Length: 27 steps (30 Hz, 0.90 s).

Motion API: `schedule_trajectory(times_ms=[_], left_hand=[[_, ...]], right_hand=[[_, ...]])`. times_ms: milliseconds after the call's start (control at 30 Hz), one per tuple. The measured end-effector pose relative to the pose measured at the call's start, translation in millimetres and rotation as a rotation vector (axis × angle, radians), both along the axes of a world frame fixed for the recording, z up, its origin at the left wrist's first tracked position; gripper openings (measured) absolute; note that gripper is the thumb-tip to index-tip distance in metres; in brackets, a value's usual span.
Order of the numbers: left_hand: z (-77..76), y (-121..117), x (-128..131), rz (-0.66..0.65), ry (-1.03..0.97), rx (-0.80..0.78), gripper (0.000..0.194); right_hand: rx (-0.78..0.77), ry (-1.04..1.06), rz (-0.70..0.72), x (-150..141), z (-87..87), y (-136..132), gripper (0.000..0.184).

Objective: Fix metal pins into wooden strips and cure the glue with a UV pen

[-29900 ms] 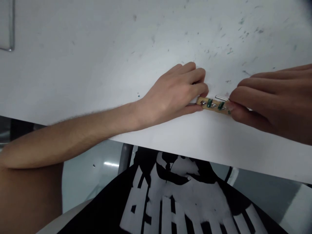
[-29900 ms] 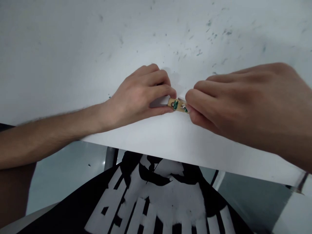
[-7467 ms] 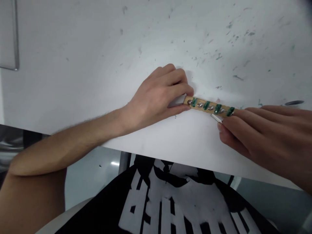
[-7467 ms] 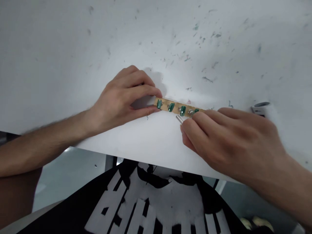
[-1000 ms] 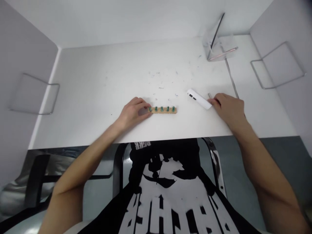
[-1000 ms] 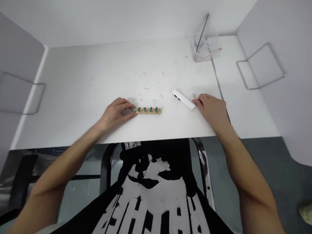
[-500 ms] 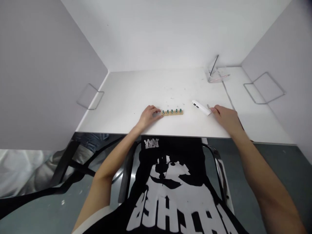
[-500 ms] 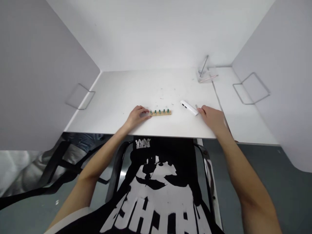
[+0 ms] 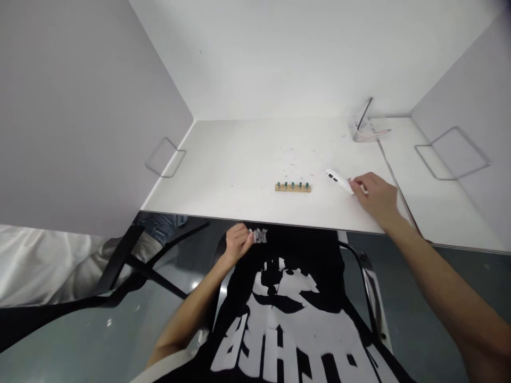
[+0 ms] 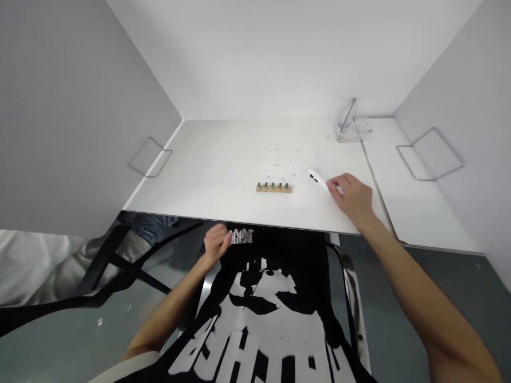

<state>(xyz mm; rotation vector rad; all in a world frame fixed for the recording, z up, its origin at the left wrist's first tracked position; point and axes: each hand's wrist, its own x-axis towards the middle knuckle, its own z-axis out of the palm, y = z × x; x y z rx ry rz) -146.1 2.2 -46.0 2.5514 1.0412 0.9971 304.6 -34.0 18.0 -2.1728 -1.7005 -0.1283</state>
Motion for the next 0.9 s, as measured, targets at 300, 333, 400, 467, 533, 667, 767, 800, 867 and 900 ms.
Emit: schedule_trajectory(times_ms=[300,333,400,467,533,667,767,800,867,900], left_hand=[[-75.6,-14.0,9.4,-0.11,0.314,-0.358,0.05],[-81.1,-8.3,12.5,-0.092,0.343,-0.397,0.04],[-90.4,1.2,17.9,-0.056,0.394,-0.47,0.022],[-97.1,5.4,21.9,-0.016,0.432,-0.527,0.016],[-101.2,4.1,24.7,0.031,0.457,-0.558,0.017],[-104.2,-5.6,27.1,0.164,0.469,-0.554,0.026],[-107.4,-10.2,26.2,0.266,0.46,-0.549,0.036],[-109.2,-10.8,25.6,0.293,0.456,-0.555,0.038],[-113.4,-11.0,24.3,0.334,0.444,-0.573,0.041],[-115.5,-10.7,23.6,0.345,0.435,-0.584,0.041]], right_hand=[[-0.058,-0.032,0.121,-14.3,2.9,34.2,0.052],[-0.071,-0.014,0.12,-13.9,2.7,36.4,0.048],[-0.084,0.037,0.111,-13.2,3.3,38.7,0.043],[-0.073,0.109,0.085,-13.0,5.6,38.6,0.041],[-0.038,0.205,0.042,-12.9,9.2,37.0,0.044],[0.069,0.402,-0.053,-11.9,14.0,33.8,0.051],[0.114,0.507,-0.071,-12.0,12.1,32.8,0.049],[0.123,0.542,-0.072,-12.5,11.0,32.4,0.047],[0.165,0.621,-0.078,-14.6,9.8,30.8,0.046],[0.203,0.667,-0.081,-16.1,10.1,29.5,0.047]])
